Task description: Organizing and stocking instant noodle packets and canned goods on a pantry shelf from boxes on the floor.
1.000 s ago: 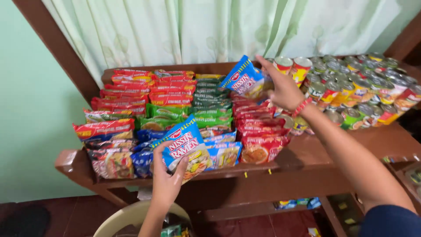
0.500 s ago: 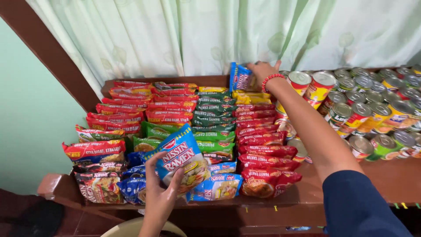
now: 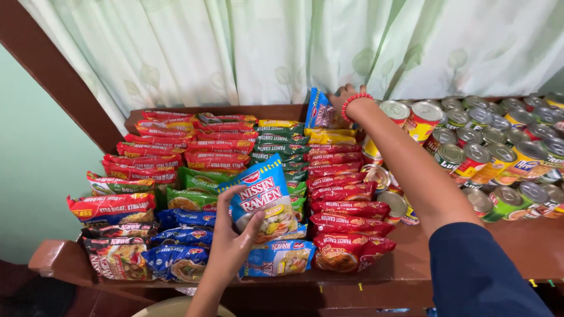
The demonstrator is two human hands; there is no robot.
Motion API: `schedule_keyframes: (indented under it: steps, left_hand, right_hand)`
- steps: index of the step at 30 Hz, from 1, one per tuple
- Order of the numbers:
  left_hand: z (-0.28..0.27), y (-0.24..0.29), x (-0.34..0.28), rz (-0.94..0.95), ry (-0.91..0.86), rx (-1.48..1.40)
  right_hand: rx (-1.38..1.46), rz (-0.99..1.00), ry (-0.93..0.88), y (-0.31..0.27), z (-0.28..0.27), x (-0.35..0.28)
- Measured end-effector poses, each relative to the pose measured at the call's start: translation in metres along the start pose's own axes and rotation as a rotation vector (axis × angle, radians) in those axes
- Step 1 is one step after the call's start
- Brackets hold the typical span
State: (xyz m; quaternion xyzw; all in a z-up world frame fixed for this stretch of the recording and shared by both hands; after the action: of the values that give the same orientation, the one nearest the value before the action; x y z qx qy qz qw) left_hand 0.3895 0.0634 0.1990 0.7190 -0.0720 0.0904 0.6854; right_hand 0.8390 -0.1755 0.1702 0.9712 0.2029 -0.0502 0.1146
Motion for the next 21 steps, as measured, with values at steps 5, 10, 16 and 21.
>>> schedule_keyframes:
  steps: [5,10,16,21]
  left_hand:
    - [0.004,0.004,0.004,0.156,-0.015,0.175]
    - [0.011,0.006,0.006,0.171,-0.052,0.187]
    - [0.029,-0.001,0.022,0.237,-0.067,0.104]
    - [0.057,0.004,0.042,0.222,-0.044,0.052]
  right_hand:
    - [0.014,0.053,0.015,-0.022,-0.018,-0.025]
    - [0.021,0.072,0.273,-0.028,-0.018,-0.076]
    - [0.262,-0.251,0.566,-0.052,-0.044,-0.162]
    - [1.178,-1.08,-0.158,-0.114,-0.051,-0.262]
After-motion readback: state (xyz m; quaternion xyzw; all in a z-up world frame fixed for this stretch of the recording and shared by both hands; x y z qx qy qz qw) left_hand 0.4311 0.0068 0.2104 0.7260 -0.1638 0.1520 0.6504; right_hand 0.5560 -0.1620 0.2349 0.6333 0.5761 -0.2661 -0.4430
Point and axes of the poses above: each hand's wrist, its own x-axis towards the middle knuckle, its own z-axis out of the palm, y = z × x, the point moved 2 cm from there along x, towards the middle knuckle, and after that the axes turned 10 degrees about -y, right-handed, at the moved point
